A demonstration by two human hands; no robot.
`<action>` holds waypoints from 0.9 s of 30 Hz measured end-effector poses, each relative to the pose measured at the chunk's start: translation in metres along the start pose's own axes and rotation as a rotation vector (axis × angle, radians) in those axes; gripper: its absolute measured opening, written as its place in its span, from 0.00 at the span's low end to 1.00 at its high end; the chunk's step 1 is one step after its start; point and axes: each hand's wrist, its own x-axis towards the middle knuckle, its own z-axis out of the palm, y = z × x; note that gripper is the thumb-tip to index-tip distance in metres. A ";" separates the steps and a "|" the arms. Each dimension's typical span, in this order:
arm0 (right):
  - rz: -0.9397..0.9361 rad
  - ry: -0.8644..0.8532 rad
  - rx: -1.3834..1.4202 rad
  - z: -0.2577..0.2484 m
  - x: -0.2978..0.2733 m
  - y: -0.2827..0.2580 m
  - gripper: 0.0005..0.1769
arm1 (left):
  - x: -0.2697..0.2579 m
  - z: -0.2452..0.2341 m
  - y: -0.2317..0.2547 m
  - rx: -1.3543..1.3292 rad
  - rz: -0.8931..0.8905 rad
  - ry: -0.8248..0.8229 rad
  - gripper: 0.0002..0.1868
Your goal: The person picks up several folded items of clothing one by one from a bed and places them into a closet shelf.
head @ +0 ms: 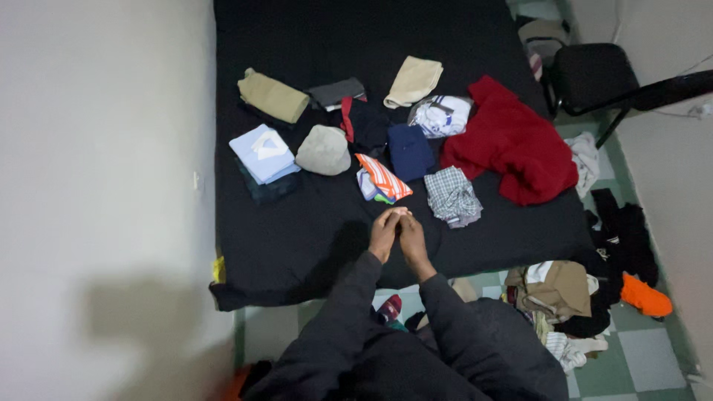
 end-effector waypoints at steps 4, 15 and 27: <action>0.100 -0.032 0.146 0.012 0.000 -0.004 0.15 | 0.003 -0.011 0.003 0.147 0.056 0.065 0.15; 0.110 -0.089 -0.049 0.080 0.022 -0.031 0.16 | 0.024 -0.066 0.040 0.040 0.065 0.151 0.13; 0.263 -0.201 0.067 0.213 0.066 -0.014 0.16 | 0.049 -0.179 0.122 0.092 0.013 0.264 0.16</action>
